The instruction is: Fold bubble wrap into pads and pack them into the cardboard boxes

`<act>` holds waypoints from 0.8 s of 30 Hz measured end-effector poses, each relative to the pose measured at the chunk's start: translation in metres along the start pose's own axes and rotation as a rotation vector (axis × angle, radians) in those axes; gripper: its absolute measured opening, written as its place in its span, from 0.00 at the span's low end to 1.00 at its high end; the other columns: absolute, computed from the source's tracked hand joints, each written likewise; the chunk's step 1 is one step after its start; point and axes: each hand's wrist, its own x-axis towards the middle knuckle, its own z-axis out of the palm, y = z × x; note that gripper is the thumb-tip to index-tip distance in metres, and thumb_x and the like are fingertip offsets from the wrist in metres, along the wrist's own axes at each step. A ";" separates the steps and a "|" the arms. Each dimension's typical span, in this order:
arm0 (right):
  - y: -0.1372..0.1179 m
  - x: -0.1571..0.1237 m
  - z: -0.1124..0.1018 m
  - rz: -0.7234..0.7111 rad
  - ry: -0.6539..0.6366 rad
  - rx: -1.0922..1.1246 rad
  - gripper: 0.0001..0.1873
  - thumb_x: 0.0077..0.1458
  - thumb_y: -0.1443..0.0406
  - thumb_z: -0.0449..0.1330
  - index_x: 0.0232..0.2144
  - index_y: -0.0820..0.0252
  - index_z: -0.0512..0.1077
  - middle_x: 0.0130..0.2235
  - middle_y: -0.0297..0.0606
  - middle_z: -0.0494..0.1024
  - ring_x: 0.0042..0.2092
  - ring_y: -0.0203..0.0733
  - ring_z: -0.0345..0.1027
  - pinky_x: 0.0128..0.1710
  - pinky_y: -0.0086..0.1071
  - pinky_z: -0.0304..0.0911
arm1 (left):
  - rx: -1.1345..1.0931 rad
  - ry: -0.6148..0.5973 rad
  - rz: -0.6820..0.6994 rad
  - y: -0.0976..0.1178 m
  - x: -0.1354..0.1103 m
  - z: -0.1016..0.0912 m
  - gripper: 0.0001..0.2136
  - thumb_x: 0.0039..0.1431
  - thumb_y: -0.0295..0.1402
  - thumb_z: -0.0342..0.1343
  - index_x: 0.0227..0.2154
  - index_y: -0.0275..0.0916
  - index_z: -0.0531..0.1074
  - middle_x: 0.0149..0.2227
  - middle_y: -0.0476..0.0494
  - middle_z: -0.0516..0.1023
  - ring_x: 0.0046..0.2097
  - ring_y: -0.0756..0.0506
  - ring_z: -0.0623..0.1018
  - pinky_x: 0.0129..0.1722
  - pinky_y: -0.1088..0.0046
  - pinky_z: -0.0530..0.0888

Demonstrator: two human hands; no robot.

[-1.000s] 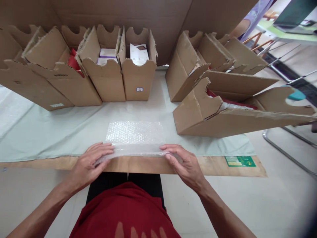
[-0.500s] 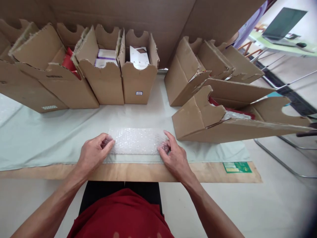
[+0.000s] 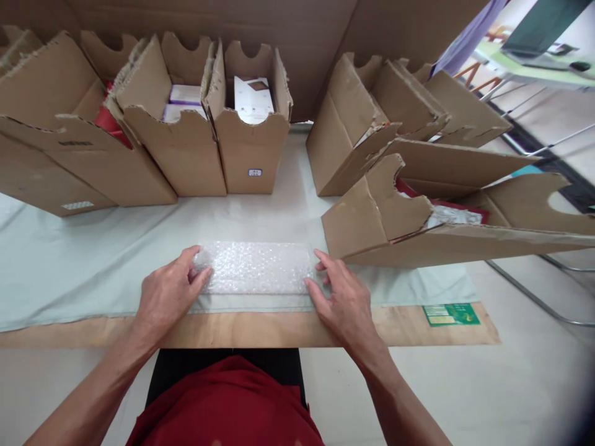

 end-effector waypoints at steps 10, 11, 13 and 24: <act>0.001 -0.007 -0.002 -0.154 -0.069 -0.042 0.10 0.63 0.66 0.61 0.47 0.58 0.76 0.49 0.46 0.79 0.48 0.53 0.74 0.48 0.45 0.67 | -0.018 0.440 0.404 -0.011 -0.016 0.002 0.15 0.68 0.38 0.56 0.54 0.39 0.72 0.48 0.36 0.78 0.48 0.38 0.79 0.44 0.63 0.76; 0.002 -0.010 -0.005 -0.179 -0.079 -0.031 0.12 0.62 0.66 0.61 0.48 0.59 0.75 0.52 0.47 0.78 0.50 0.54 0.73 0.49 0.46 0.67 | -0.019 0.454 0.503 -0.010 -0.018 0.001 0.14 0.68 0.36 0.56 0.53 0.39 0.72 0.50 0.35 0.78 0.50 0.37 0.78 0.48 0.61 0.75; 0.003 -0.013 -0.009 -0.241 -0.113 -0.041 0.15 0.61 0.68 0.60 0.50 0.60 0.75 0.57 0.50 0.76 0.55 0.56 0.71 0.51 0.47 0.66 | -0.005 0.395 0.656 -0.010 -0.023 0.001 0.11 0.67 0.31 0.57 0.51 0.40 0.72 0.52 0.35 0.77 0.52 0.36 0.77 0.51 0.58 0.74; 0.009 -0.007 0.004 -0.325 0.014 -0.037 0.13 0.69 0.71 0.52 0.44 0.59 0.77 0.55 0.47 0.80 0.55 0.53 0.73 0.49 0.46 0.68 | 0.110 0.302 0.748 -0.010 -0.021 0.004 0.09 0.64 0.24 0.52 0.44 0.38 0.74 0.44 0.40 0.81 0.45 0.38 0.79 0.41 0.61 0.73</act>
